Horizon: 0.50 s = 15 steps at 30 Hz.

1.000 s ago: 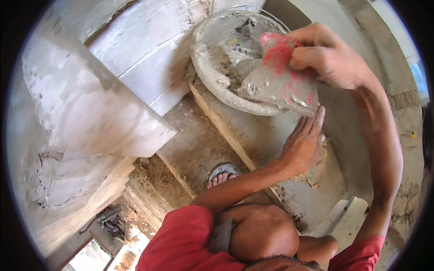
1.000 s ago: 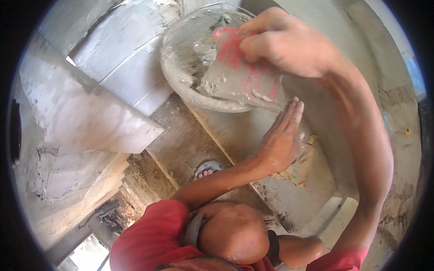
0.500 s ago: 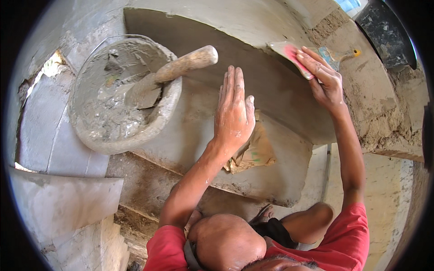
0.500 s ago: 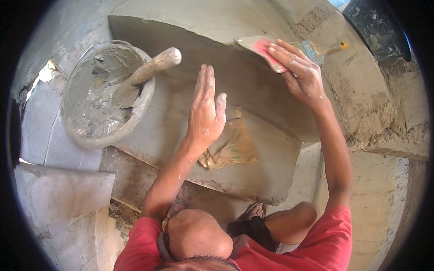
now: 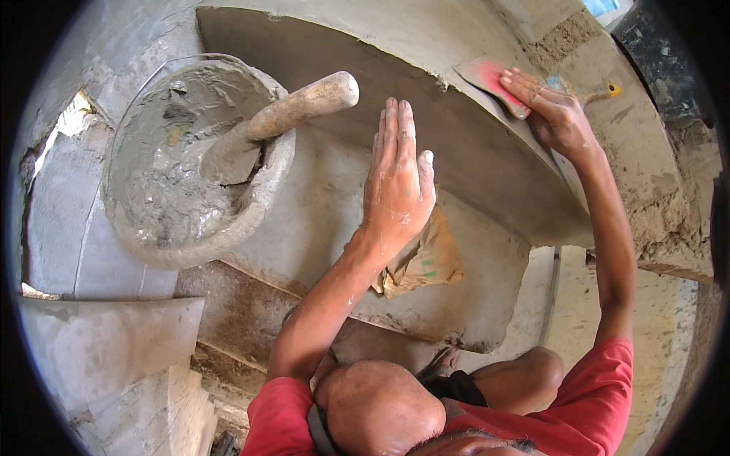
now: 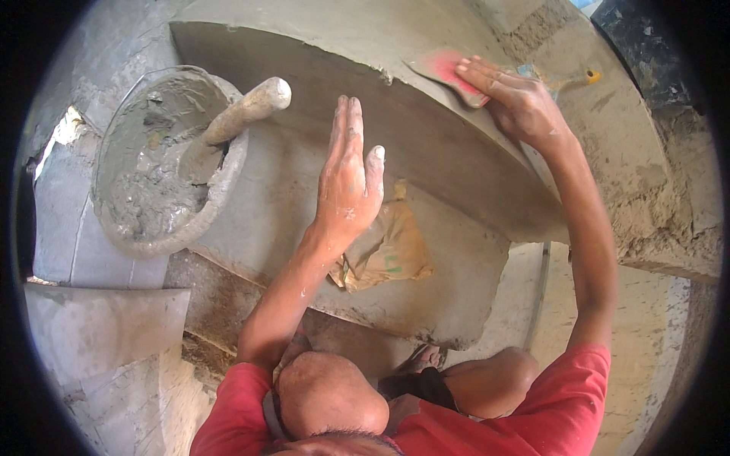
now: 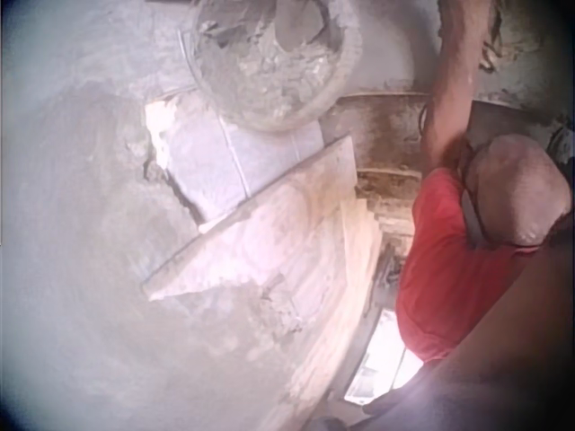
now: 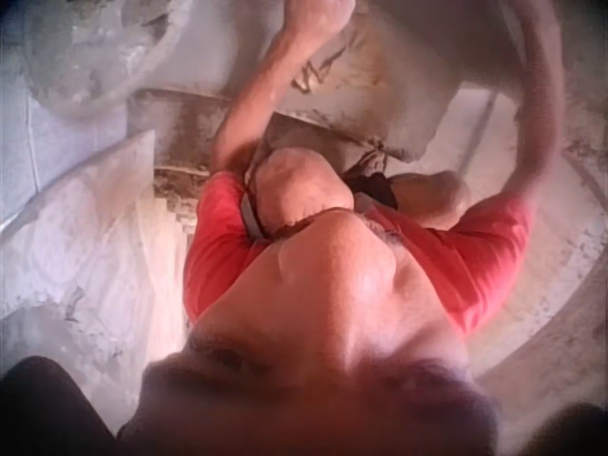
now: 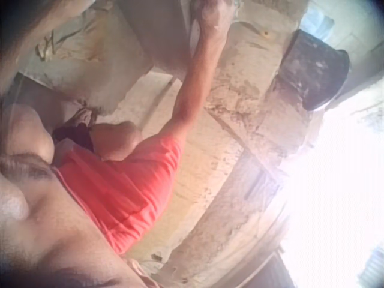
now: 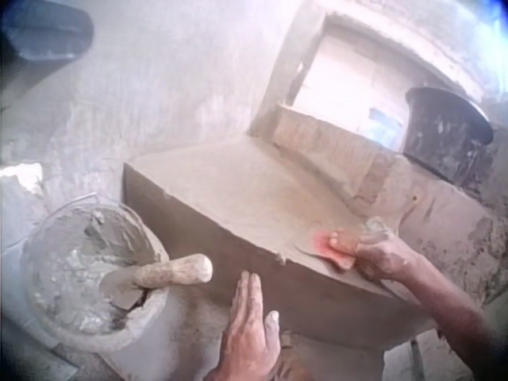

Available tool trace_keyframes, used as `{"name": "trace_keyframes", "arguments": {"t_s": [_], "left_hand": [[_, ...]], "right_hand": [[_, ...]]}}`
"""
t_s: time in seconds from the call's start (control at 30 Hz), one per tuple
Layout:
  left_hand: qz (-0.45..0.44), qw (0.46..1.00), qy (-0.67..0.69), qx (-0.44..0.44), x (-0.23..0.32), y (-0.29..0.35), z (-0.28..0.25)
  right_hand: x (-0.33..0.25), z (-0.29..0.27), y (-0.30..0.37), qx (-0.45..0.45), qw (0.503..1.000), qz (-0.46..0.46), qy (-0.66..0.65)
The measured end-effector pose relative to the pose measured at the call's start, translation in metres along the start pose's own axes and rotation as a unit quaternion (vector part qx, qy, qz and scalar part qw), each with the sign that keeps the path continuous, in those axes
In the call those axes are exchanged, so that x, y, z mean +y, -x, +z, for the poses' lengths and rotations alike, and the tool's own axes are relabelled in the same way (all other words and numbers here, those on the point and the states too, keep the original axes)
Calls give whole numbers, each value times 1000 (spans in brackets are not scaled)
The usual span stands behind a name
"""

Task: The person applies and smooths wet plaster on a curved stair surface using a trowel and a red plastic float. They repeatedly dip the float in a bucket of water to clean it and continue smoothing the plastered area.

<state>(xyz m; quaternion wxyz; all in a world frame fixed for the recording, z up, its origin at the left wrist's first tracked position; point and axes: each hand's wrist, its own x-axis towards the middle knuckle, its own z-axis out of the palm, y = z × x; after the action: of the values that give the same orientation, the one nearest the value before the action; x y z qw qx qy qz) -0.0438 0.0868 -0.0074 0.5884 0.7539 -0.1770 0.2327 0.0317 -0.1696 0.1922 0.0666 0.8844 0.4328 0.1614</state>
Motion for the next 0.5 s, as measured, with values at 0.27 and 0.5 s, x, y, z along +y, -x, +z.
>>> {"name": "trace_keyframes", "arguments": {"t_s": [0.27, 0.5], "left_hand": [[7, 1000, 5, 2, 1, -1, 1], [-12, 1000, 9, 23, -6, 5, -13]], "right_hand": [[0, 4, -4, 57, 997, 2, 54], [3, -13, 28, 156, 910, 369, -105]]}}
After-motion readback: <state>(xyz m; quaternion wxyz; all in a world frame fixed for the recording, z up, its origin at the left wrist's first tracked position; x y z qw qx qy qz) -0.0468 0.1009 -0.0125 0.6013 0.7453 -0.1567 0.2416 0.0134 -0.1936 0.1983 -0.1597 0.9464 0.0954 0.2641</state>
